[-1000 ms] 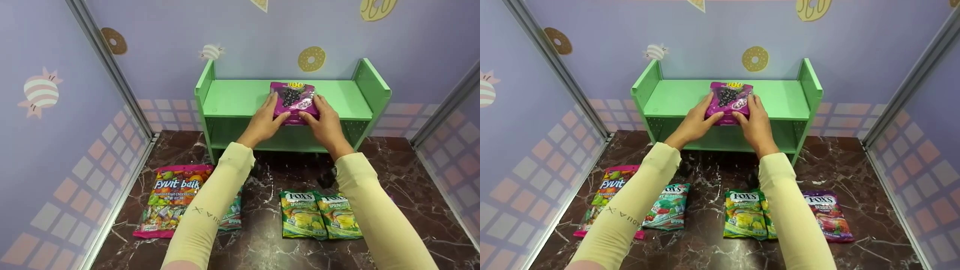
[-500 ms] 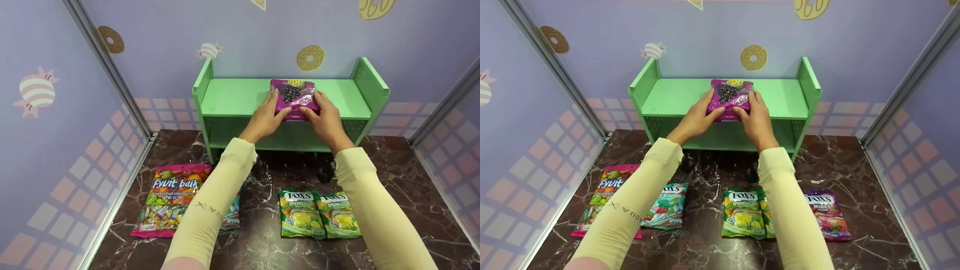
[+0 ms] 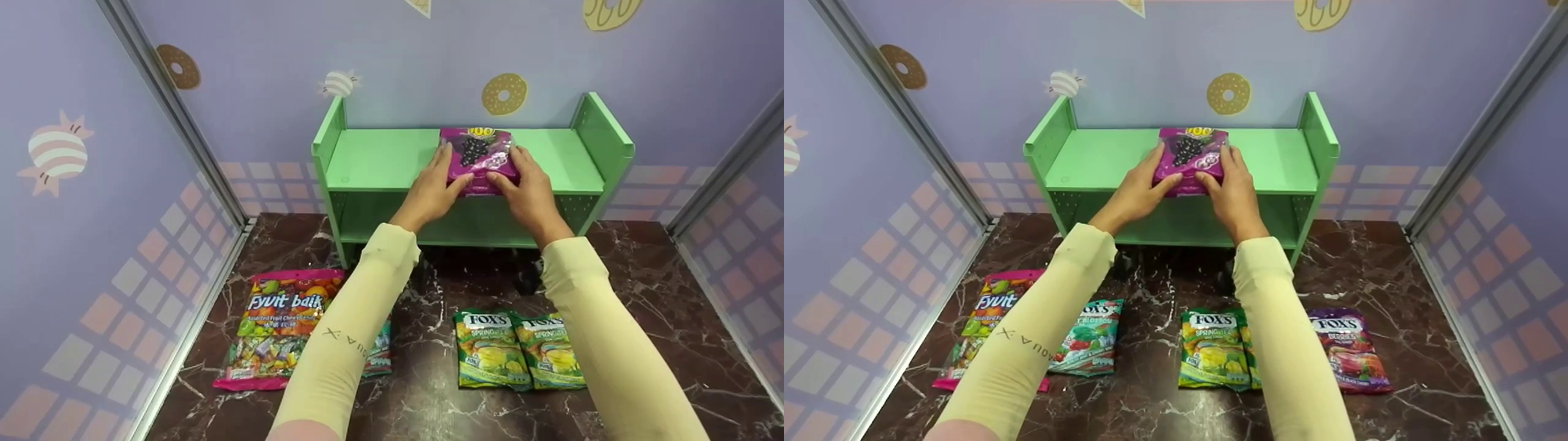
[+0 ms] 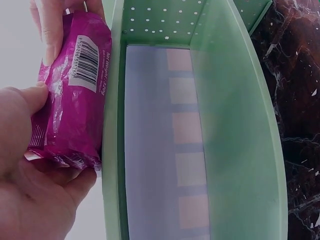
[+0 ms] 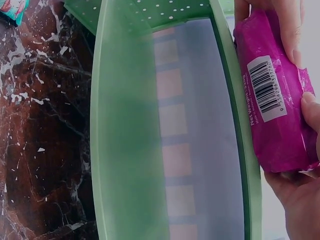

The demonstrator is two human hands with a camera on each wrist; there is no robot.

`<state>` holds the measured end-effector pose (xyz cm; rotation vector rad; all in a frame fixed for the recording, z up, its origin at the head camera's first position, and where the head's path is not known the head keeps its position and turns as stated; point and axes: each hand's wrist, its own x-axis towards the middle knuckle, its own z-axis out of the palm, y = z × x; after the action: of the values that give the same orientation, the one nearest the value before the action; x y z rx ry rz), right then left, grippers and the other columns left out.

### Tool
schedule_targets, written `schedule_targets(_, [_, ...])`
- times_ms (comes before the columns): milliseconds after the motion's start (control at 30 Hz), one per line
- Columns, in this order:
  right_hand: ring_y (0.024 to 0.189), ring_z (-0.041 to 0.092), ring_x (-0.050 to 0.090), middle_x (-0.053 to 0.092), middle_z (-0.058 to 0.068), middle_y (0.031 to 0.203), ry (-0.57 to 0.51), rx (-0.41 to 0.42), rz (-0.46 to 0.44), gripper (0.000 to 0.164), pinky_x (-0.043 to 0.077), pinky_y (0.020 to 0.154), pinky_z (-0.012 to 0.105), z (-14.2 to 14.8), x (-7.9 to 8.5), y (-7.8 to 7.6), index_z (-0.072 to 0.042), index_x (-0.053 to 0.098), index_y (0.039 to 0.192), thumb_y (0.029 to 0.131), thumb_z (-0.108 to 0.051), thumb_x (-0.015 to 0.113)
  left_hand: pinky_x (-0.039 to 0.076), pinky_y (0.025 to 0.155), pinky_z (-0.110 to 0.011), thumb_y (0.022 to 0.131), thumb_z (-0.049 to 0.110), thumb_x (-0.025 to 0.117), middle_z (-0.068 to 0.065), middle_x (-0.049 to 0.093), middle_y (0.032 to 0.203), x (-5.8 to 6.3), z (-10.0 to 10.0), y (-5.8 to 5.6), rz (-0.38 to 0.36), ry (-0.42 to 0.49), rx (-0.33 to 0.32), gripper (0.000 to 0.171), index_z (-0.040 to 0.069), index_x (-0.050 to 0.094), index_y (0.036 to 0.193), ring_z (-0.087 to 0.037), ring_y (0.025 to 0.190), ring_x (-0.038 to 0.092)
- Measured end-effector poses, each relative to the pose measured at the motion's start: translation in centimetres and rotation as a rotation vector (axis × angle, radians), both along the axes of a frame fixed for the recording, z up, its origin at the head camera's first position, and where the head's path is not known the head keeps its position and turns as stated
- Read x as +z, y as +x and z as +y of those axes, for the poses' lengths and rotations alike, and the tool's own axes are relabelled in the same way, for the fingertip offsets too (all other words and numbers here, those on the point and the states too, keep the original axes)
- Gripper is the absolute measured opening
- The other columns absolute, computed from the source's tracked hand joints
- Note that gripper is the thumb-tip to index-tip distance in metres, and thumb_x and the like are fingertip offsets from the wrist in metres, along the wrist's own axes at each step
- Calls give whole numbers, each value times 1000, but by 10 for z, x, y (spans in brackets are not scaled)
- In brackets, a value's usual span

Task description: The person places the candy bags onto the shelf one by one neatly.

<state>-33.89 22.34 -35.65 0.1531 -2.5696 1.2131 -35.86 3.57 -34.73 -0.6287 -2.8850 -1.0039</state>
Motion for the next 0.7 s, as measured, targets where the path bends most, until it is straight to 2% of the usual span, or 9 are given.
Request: schedule_targets(700, [147,28,26,29,12,158,-12,2,39,71,21,121,43,1,-5,-3,-11,28,154,95,-33,60,13,123,-34,100,47,44,-3,4,165,-5,1,-3,21,38,10,77,13,4,157,-17,152,8])
